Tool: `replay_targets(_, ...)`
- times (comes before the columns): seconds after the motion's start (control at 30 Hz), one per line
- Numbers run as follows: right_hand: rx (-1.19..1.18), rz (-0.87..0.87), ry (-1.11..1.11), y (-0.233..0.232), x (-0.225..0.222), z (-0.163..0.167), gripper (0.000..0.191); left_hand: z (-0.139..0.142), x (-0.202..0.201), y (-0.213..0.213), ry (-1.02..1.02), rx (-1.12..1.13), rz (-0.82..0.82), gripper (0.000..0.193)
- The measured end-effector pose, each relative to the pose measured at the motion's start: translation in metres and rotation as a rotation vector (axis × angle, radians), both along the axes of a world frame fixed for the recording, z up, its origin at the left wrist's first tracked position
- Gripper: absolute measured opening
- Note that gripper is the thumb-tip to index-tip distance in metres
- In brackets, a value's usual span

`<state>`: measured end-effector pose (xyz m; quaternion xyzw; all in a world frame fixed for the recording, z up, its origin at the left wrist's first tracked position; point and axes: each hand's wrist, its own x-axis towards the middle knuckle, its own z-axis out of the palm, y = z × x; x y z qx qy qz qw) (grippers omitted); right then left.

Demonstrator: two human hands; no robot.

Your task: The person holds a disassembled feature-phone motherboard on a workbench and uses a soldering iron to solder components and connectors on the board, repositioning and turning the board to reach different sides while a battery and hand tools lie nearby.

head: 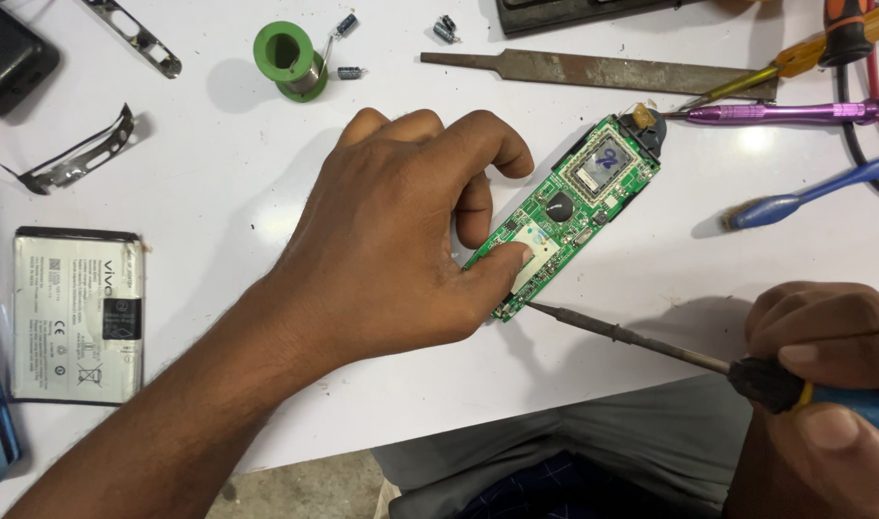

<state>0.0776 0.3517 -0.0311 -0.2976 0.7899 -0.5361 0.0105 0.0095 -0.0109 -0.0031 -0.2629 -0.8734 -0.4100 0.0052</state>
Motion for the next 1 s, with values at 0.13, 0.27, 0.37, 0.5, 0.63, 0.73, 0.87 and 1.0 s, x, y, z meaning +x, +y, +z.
replay_targets(0.13, 0.01, -0.004, 0.057, -0.003, -0.001, -0.004, 0.031, 0.0, 0.0, 0.0, -0.005, 0.001, 0.002, 0.041)
replay_targets(0.27, -0.018, -0.069, -0.033, -0.001, 0.004, -0.005, 0.03, 0.0, 0.0, 0.0, -0.008, -0.001, 0.002, 0.041)
replay_targets(0.37, -0.029, -0.07, -0.043, -0.002, 0.005, -0.003, 0.029, 0.0, 0.001, -0.001, -0.008, -0.004, 0.002, 0.042)
replay_targets(0.5, -0.011, -0.058, -0.048, -0.007, 0.003, 0.003, 0.03, 0.0, 0.0, -0.001, -0.009, -0.005, 0.002, 0.042)
replay_targets(0.63, 0.002, -0.054, -0.051, -0.011, 0.002, 0.008, 0.03, 0.0, 0.0, 0.0, -0.018, -0.01, 0.009, 0.041)
replay_targets(0.73, -0.013, -0.096, -0.05, -0.014, 0.004, 0.006, 0.029, 0.001, 0.0, 0.0, -0.034, -0.013, 0.012, 0.039)
replay_targets(0.87, 0.0, -0.214, -0.11, -0.019, 0.009, 0.007, 0.029, 0.002, -0.001, 0.0, -0.056, 0.002, 0.005, 0.031)
replay_targets(1.0, -0.032, -0.244, -0.07, -0.027, 0.011, 0.006, 0.032, 0.003, 0.0, 0.0, -0.07, 0.013, 0.004, 0.018)
